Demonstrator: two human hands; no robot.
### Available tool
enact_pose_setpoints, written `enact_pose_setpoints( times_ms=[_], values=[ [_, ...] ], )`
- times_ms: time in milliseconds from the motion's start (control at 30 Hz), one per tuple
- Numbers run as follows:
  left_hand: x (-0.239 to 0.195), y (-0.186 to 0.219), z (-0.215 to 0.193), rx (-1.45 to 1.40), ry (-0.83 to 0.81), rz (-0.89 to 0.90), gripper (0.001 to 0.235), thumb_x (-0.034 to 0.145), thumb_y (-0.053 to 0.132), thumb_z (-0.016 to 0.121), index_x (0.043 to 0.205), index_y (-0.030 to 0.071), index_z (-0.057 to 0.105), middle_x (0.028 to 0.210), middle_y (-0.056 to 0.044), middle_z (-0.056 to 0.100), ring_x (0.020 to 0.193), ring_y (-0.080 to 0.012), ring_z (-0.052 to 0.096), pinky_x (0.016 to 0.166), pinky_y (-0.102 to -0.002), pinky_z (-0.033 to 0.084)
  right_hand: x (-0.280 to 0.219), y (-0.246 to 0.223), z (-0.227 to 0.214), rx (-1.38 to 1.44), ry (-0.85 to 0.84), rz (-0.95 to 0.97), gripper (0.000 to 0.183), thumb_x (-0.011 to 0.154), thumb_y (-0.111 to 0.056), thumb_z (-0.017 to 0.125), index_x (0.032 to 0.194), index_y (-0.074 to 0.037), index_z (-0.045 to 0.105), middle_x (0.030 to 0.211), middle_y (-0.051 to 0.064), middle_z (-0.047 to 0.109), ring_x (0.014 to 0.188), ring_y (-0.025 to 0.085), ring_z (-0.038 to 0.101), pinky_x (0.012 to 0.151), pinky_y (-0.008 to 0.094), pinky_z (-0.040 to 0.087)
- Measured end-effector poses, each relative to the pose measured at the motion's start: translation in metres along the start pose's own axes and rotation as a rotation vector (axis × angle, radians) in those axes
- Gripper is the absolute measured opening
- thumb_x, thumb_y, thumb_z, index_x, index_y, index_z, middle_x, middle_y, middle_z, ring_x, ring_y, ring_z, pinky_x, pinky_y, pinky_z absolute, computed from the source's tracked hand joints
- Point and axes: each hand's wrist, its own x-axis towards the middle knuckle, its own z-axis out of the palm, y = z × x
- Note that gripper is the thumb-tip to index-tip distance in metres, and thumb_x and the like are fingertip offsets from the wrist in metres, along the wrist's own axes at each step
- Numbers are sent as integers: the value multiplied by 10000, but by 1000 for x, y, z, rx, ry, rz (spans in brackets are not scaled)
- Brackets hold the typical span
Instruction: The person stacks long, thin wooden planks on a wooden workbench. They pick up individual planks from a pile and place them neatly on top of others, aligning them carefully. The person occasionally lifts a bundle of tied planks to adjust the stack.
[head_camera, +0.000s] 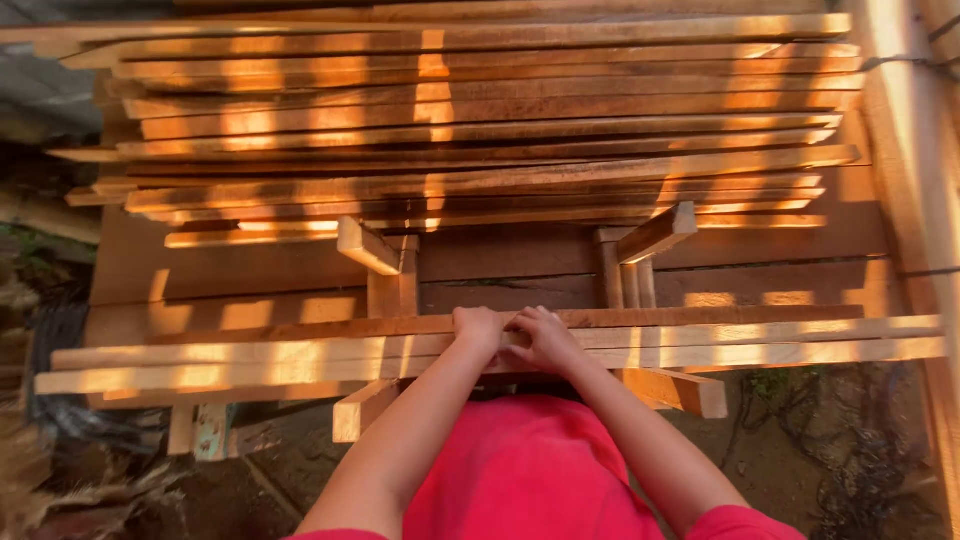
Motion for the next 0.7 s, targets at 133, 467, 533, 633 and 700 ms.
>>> enact_pose_setpoints(
  times_ms=[133,467,533,633,700],
  values=[
    [21,-18,43,-135,212,36,231,869,354,645,1003,226,782,1006,0,760,981,-308,740,737,-518,533,0,-2,-6,54,27,40,327,774,-465,792,1013,-249,735,1031,7,691,1005,291,637,835,451,519],
    [14,-36,73,-425,182,-13,659,715,471,850,1251,171,609,1292,-33,593,1306,-299,507,1027,-523,438,-3,3,-6,44,-17,10,378,783,-495,787,1067,-251,741,1094,3,690,1049,288,634,887,441,519],
    [13,-35,83,-439,200,-32,685,661,507,876,1206,172,631,1251,-24,604,1296,-288,511,1027,-525,451,-7,0,-7,71,-21,0,358,789,-468,787,1065,-246,744,1087,12,694,1047,292,637,883,445,525],
    [17,-37,85,-425,236,-37,636,696,481,869,1212,185,643,1238,-17,635,1283,-281,530,1031,-512,458,-9,4,-4,74,18,10,383,789,-478,797,1083,-240,735,1086,7,687,1052,288,632,893,442,523],
    [17,-37,87,-439,174,-57,701,695,550,858,1254,214,603,1335,-6,592,1341,-269,486,1089,-500,414,-19,9,7,-76,115,-23,428,793,-533,765,1109,-248,713,1120,-19,661,1081,236,612,927,398,476]
  ],
)
